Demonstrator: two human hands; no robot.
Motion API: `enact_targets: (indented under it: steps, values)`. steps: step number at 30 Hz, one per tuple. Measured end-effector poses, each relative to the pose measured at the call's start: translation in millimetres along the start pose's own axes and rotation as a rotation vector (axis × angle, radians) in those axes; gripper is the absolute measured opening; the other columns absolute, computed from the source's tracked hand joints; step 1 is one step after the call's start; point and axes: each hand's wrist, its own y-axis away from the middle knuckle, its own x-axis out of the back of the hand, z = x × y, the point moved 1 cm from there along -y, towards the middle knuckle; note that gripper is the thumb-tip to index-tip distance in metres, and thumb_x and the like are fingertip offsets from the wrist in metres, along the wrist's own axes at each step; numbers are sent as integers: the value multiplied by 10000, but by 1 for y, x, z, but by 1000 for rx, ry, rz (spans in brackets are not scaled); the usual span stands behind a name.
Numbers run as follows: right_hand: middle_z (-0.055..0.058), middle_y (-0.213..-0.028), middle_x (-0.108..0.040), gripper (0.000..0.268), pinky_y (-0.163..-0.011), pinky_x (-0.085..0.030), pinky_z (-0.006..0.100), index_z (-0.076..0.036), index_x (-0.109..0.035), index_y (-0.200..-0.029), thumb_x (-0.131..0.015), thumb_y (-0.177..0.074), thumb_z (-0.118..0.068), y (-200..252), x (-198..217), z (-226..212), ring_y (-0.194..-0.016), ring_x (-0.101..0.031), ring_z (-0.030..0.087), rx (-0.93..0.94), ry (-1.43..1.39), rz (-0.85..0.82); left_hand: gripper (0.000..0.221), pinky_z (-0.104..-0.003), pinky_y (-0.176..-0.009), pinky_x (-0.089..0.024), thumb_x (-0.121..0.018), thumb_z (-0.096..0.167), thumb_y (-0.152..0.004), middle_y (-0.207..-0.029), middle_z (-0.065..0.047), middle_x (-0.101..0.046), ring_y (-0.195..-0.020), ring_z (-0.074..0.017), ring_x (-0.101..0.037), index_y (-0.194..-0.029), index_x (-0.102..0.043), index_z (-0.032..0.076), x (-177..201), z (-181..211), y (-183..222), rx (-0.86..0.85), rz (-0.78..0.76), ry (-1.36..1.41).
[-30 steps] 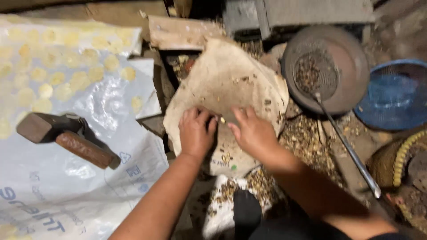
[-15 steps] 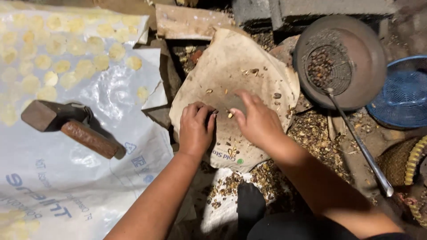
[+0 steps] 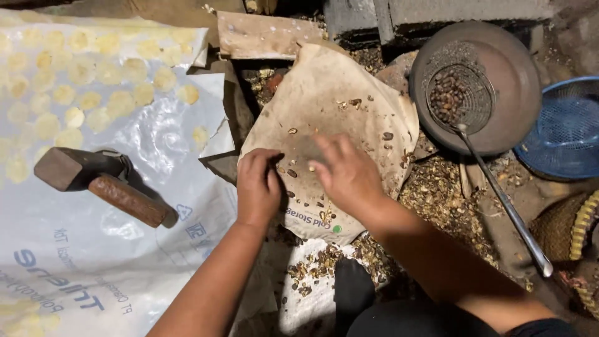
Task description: Cracking open nuts with a hammer on a stone base and peeling the shells to extract kernels.
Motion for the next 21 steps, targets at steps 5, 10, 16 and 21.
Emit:
enact_targets:
  steps: [5,10,16,21]
  values:
    - [207,-1126,-613,468,-747,-560,632,-251,-507,-1430,-525,-998,-430,-10,8,-7,-896,-698,524,68,62,-53,181,-454,-1022,-479,-635,100,-959,-1103,-66,-655,-1108,-324,-639,-1099,-730,164,14,-8,1,-15,-37,54]
    - [206,-1239,-636,502,-915,-514,633,-309,-373,-1462,-500,-998,-451,-40,3,21,-1123,-658,479,-175,-97,-285,197,-484,-1023,-447,-767,352,-898,-1180,-23,-588,-1169,-316,-563,-1080,-728,286,5,-11,6,-113,-208,-138]
    - [211,-1196,-642,477,-830,-563,609,-255,-463,-1433,-512,-988,-419,-35,30,-8,-958,-714,496,-15,144,-287,141,-429,-975,-481,-721,413,-943,-1063,34,-656,-1071,-234,-631,-1054,-736,328,-6,-21,-2,-31,-127,-203]
    - [201,-1140,-637,473,-784,-569,608,-238,-466,-1439,-506,-993,-390,-8,26,-7,-923,-717,503,-61,111,-243,139,-430,-943,-492,-728,347,-939,-1010,11,-698,-1007,-250,-658,-1062,-735,281,-26,-17,-24,-30,-96,-227]
